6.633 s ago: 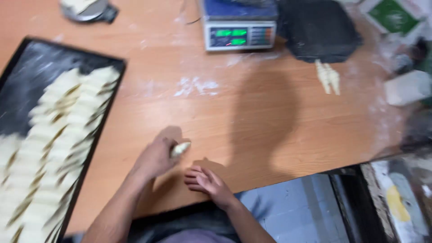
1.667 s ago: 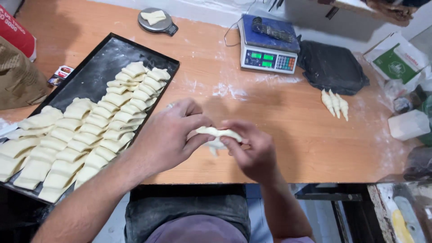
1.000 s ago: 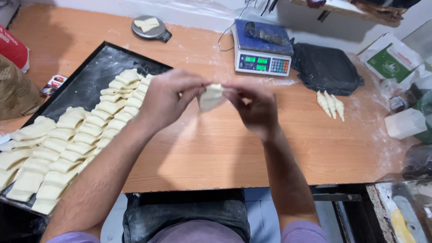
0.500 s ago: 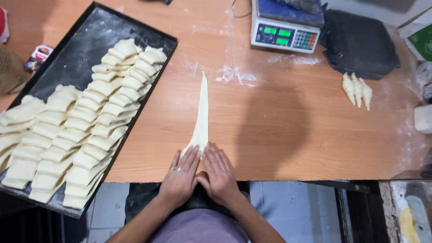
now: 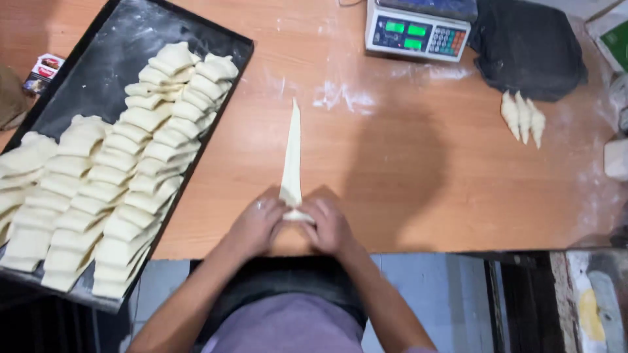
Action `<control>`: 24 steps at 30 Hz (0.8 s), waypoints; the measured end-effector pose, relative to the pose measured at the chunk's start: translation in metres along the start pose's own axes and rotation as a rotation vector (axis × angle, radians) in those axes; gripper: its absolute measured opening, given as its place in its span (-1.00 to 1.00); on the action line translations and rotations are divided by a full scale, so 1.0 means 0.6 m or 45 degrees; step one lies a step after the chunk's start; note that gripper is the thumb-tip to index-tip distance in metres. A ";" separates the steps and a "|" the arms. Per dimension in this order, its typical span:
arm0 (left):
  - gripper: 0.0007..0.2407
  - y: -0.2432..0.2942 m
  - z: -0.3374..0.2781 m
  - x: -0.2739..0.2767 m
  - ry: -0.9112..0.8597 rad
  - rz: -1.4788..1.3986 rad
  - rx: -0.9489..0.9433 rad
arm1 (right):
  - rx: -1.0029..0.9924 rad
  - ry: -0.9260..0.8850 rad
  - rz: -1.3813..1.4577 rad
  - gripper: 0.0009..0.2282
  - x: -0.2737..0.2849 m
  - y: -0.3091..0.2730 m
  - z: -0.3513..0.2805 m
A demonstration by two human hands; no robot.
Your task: Rolling and shaping triangles of dough into croissants on a bakery workbench.
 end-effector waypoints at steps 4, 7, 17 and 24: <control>-0.61 0.079 -0.063 -0.015 0.254 0.422 -0.116 | 0.117 0.143 -0.199 -0.72 -0.027 -0.021 -0.072; -0.53 0.088 -0.063 -0.034 0.220 0.556 -0.124 | 0.246 0.282 -0.360 -0.59 -0.028 -0.037 -0.058; -0.45 -0.005 0.050 0.044 0.239 0.281 -0.014 | 0.212 0.249 -0.310 -0.51 0.006 -0.008 0.059; -0.71 0.067 -0.042 0.018 -0.098 0.005 0.258 | 0.192 0.162 -0.258 -0.62 0.000 -0.036 -0.042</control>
Point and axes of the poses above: each hand's wrist, its own z-axis towards the middle knuckle, its own x-axis out of the back of the hand, y = z × x, the point moved 2 cm from there along z, towards the middle knuckle, and after that the axes turned 12 degrees about -x, right-handed, at the moved point
